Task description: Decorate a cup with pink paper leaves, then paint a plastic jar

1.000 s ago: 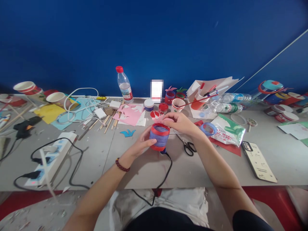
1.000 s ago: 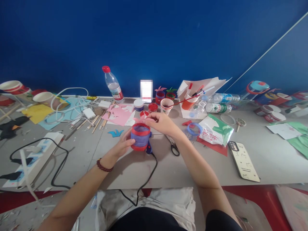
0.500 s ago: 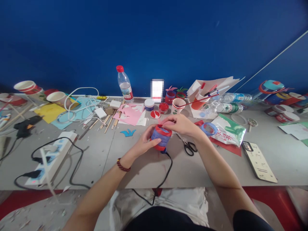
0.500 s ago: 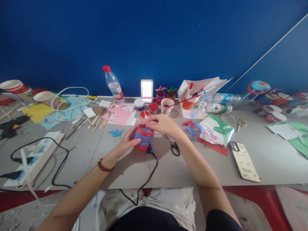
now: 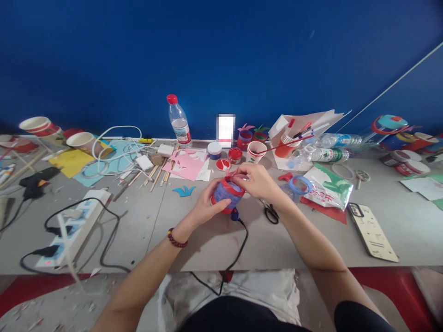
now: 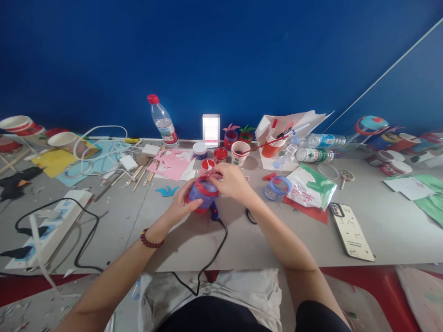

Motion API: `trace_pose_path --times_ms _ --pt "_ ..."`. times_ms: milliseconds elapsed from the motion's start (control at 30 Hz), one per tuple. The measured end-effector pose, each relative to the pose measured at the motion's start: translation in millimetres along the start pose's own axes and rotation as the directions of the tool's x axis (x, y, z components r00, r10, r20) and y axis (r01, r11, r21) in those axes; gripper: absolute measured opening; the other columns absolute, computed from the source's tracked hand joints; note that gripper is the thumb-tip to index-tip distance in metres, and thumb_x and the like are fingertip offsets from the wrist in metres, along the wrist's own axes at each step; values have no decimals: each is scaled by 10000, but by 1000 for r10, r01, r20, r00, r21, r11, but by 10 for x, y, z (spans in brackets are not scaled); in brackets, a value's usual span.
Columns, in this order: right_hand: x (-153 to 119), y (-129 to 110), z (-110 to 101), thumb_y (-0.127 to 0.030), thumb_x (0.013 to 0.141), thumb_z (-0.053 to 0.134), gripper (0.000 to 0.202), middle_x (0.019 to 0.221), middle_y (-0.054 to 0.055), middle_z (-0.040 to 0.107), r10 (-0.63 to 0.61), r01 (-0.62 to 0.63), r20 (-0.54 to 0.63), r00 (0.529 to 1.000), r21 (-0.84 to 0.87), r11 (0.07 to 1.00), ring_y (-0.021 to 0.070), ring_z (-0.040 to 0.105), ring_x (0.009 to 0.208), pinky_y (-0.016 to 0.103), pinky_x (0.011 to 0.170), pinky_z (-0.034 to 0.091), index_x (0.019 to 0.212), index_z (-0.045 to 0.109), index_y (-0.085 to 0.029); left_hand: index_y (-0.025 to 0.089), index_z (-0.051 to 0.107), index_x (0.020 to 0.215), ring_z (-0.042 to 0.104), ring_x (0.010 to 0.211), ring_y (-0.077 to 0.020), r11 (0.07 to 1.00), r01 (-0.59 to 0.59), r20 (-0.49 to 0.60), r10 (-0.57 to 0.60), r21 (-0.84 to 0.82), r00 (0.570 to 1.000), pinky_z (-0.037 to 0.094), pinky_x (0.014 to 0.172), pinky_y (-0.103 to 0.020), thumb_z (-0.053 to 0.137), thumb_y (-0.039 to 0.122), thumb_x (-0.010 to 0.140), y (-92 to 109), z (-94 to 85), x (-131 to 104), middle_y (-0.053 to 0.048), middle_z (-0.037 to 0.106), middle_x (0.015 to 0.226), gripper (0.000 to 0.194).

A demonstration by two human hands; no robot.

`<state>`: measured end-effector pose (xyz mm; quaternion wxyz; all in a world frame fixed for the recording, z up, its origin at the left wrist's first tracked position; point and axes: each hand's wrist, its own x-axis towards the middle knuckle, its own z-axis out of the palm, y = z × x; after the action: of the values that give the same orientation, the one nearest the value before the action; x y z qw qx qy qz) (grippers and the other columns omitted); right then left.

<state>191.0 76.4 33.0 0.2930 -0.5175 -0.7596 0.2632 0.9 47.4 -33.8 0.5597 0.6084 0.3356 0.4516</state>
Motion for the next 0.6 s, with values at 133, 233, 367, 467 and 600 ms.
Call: trace_pose_path --times_ms 133,233,367,467,600 --pt "13 -30 -66 -219 797 640 96 840 53 731 54 -62 83 995 93 994 187 644 774 318 704 470 757 719 -181 196 590 1180 621 1058 -252 1000 8 11 -8 -25 1000 513 907 -351 746 457 757 -11 -22 1 -97 664 1156 521" --pt "35 -11 -100 -284 796 666 153 920 55 746 93 -116 136 986 171 978 199 655 839 338 764 487 880 761 -196 202 605 1185 616 1061 -250 998 23 28 -22 -54 999 512 908 -350 731 457 773 -8 -33 -3 -92 665 1153 501" --pt "55 29 -94 -375 778 706 221 935 46 731 89 -130 174 981 240 962 177 636 830 324 768 484 899 754 -196 201 616 1192 609 1090 -261 998 29 33 -27 -62 999 504 937 -369 727 437 778 1 -38 -2 -99 667 1173 490" --pt "63 51 -69 -423 758 726 248 809 20 690 99 -151 199 975 263 953 148 594 743 295 698 464 819 730 -183 196 630 1175 621 1065 -267 998 23 36 -20 -65 999 511 928 -384 738 455 755 10 -34 6 -103 675 1155 505" --pt "73 85 -27 -446 750 734 276 791 13 672 108 -188 234 966 352 917 144 593 744 291 709 471 807 715 -176 199 636 1159 628 1069 -275 997 15 48 -11 -76 999 513 928 -390 755 458 736 18 -26 12 -105 678 1160 510"
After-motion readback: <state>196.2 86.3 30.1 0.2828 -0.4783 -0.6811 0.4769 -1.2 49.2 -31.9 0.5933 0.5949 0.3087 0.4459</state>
